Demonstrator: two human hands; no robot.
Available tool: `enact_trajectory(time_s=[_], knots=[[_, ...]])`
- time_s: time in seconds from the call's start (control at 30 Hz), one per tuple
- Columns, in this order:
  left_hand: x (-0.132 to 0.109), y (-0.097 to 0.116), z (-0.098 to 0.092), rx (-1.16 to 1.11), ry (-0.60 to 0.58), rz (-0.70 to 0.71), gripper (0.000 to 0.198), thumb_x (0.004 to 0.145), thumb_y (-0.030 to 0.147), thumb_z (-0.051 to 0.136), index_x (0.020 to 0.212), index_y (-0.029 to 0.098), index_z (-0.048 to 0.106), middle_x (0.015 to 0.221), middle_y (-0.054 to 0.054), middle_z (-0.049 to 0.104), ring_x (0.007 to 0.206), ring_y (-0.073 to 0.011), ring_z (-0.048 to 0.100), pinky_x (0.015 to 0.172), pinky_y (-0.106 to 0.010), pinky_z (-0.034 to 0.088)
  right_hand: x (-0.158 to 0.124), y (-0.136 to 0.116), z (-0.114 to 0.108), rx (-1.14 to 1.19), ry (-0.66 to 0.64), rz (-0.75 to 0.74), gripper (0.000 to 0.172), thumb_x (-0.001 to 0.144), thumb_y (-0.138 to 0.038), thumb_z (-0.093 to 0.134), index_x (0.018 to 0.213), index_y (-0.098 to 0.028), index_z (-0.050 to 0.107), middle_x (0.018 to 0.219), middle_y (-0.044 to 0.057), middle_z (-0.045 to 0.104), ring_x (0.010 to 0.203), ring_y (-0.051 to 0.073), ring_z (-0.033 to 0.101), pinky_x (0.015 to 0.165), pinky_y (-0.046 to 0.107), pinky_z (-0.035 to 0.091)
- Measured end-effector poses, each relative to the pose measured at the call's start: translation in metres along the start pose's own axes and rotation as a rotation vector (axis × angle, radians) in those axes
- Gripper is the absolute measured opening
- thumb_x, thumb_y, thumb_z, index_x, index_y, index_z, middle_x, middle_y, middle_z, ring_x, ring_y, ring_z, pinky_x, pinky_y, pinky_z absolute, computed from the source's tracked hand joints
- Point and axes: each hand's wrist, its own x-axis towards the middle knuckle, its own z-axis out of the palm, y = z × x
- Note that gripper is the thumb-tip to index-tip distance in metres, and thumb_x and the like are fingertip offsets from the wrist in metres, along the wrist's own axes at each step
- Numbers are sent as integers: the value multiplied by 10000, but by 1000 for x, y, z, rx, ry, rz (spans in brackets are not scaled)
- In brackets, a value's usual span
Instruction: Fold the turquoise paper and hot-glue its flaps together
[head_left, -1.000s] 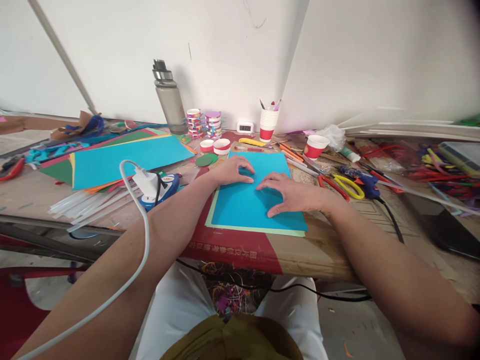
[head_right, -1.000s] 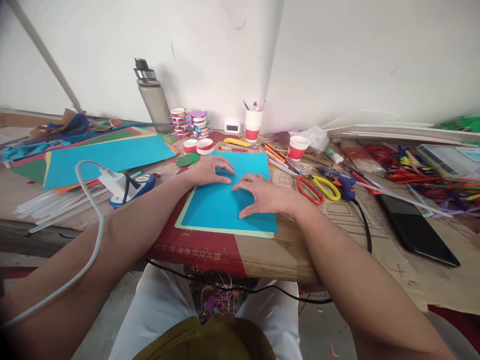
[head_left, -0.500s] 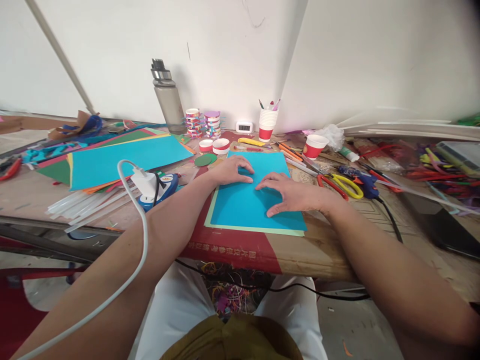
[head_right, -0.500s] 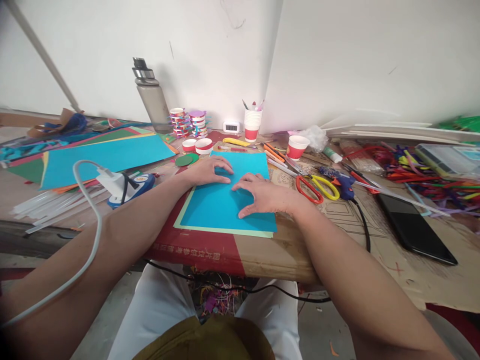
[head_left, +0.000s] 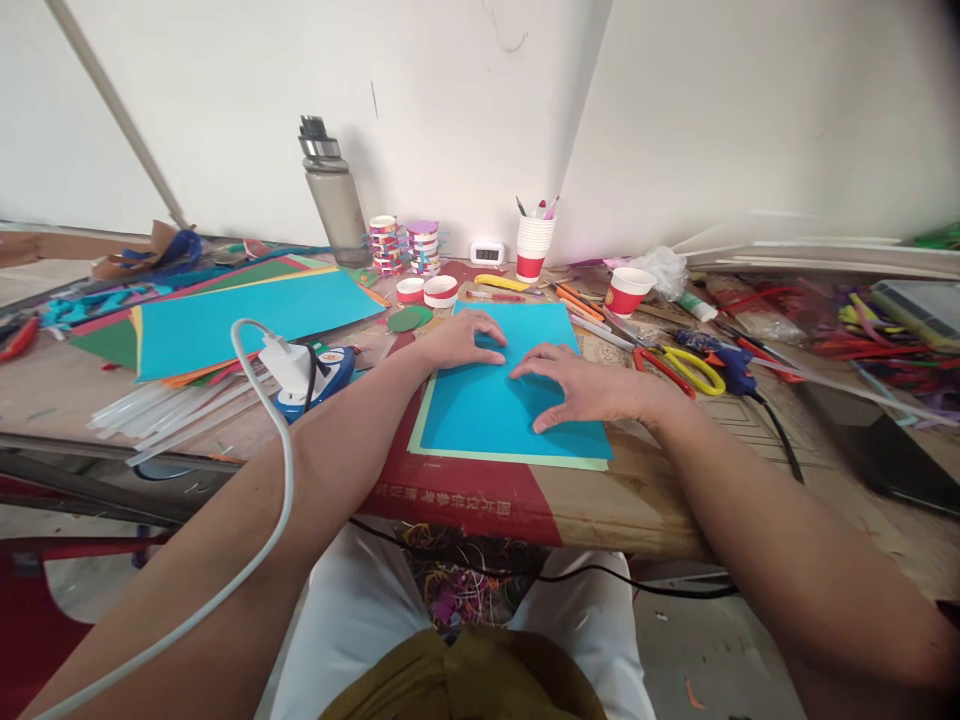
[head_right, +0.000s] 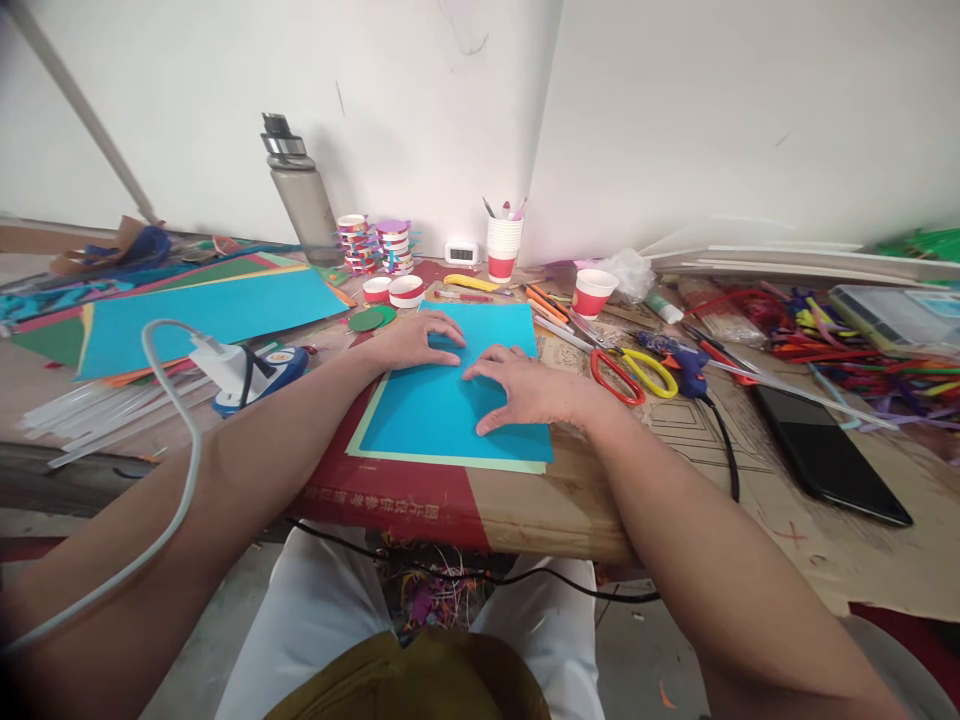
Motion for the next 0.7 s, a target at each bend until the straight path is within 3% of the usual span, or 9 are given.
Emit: enact_trajectory(time_s=[0.7], knots=[[0,0,0,25,0,0,356,714,482,715,956,222,728,1096,-48,661,1093,-222,555,992,-352,393,-2,1,-2,15,-52,-12,675,761,-570,639,1341,-271,465,1326,94,418,1236,310,391,1078,504,259]])
